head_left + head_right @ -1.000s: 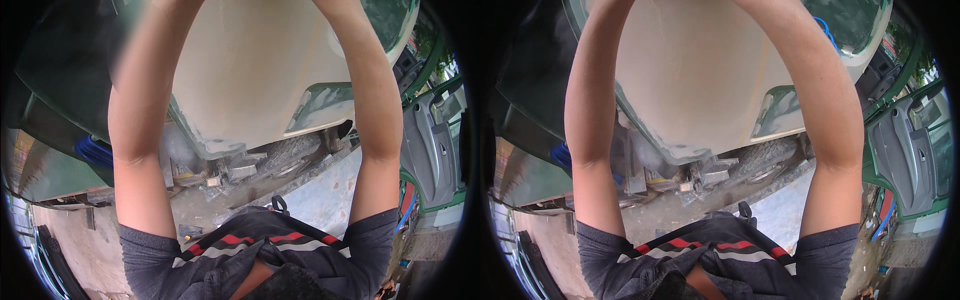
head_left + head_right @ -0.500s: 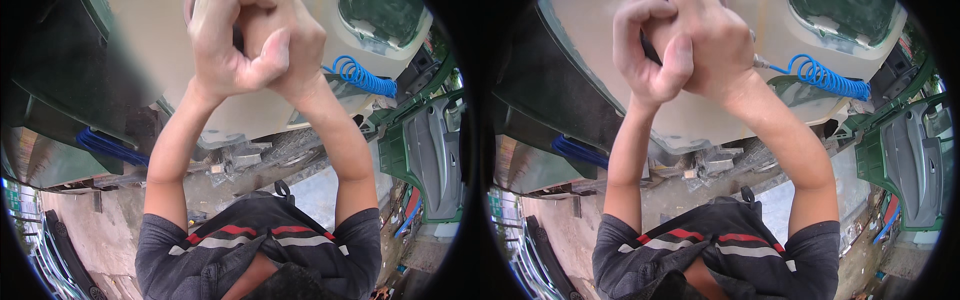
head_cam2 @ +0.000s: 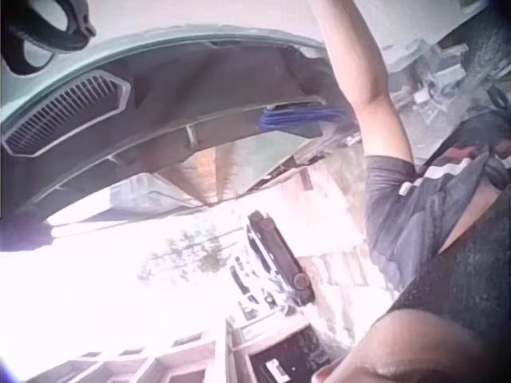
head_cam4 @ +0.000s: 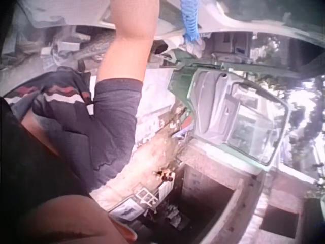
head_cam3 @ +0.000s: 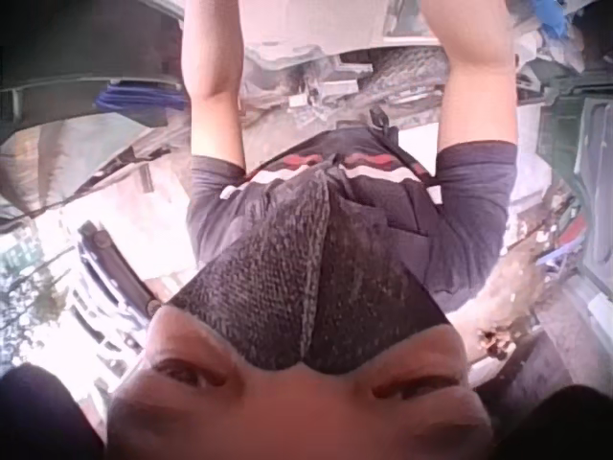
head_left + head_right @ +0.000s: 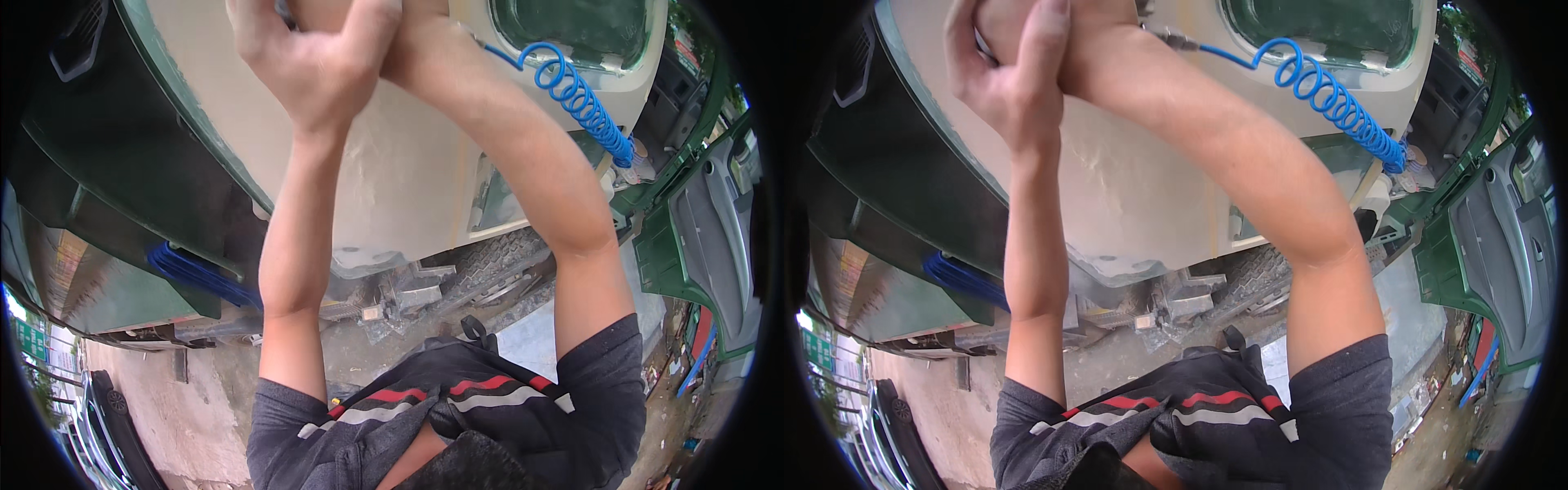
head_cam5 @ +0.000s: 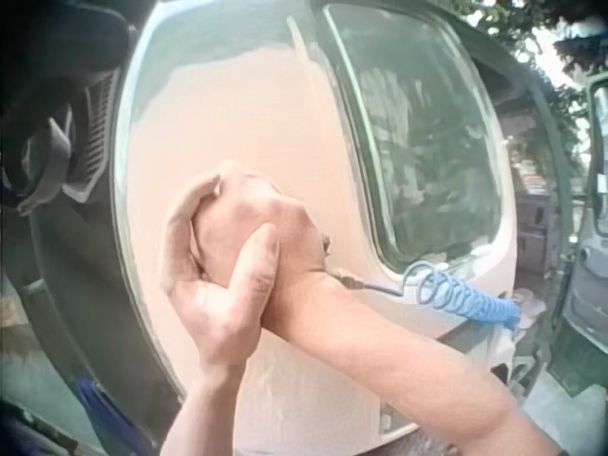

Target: The person sands the surface of a green truck panel using an air-powered orbital sander, moving the tool across a light-colored repair area and occasionally touching the surface by hand.

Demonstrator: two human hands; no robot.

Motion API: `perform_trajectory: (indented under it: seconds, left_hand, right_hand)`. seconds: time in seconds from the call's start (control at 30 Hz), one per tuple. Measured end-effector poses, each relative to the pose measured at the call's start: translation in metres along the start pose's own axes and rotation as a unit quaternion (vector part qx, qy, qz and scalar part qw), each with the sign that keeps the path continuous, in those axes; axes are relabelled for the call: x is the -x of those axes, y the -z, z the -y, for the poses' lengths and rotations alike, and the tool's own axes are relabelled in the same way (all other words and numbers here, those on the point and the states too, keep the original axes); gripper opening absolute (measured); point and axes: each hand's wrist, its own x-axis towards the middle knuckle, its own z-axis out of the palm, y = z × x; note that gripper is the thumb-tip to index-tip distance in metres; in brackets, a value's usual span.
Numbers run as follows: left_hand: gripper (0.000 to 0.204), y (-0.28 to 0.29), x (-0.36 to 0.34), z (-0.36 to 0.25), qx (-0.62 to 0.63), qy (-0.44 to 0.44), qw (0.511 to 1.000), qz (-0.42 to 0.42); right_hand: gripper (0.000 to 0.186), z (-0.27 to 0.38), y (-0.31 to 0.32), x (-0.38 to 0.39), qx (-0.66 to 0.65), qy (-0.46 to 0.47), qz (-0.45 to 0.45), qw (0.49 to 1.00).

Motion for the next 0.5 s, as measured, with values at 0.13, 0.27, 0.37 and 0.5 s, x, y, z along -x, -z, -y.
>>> perform_trajectory:
  seconds: [0.13, 0.27, 0.37, 0.5]
  left_hand:
    - [0.06, -0.03, -0.109, -0.013, 0.066, -0.002, 0.996, 0.06]
    - [0.067, -0.02, -0.028, 0.003, 0.033, -0.061, 0.995, 0.076]
    - [0.073, 0.033, 0.142, 0.002, -0.063, -0.075, 0.994, 0.057]
    - [0.07, 0.066, 0.253, -0.013, -0.085, 0.025, 0.992, 0.089]
  right_hand:
    - [0.01, -0.035, 0.021, -0.088, -0.027, -0.038, -0.01, 0.999]
    - [0.008, -0.036, 0.026, -0.047, -0.033, -0.043, -0.053, 0.997]
    - [0.005, 0.018, 0.012, 0.099, -0.012, 0.013, -0.016, 1.0]
    - [0.007, 0.044, 0.004, 0.21, -0.013, -0.006, 0.013, 1.0]
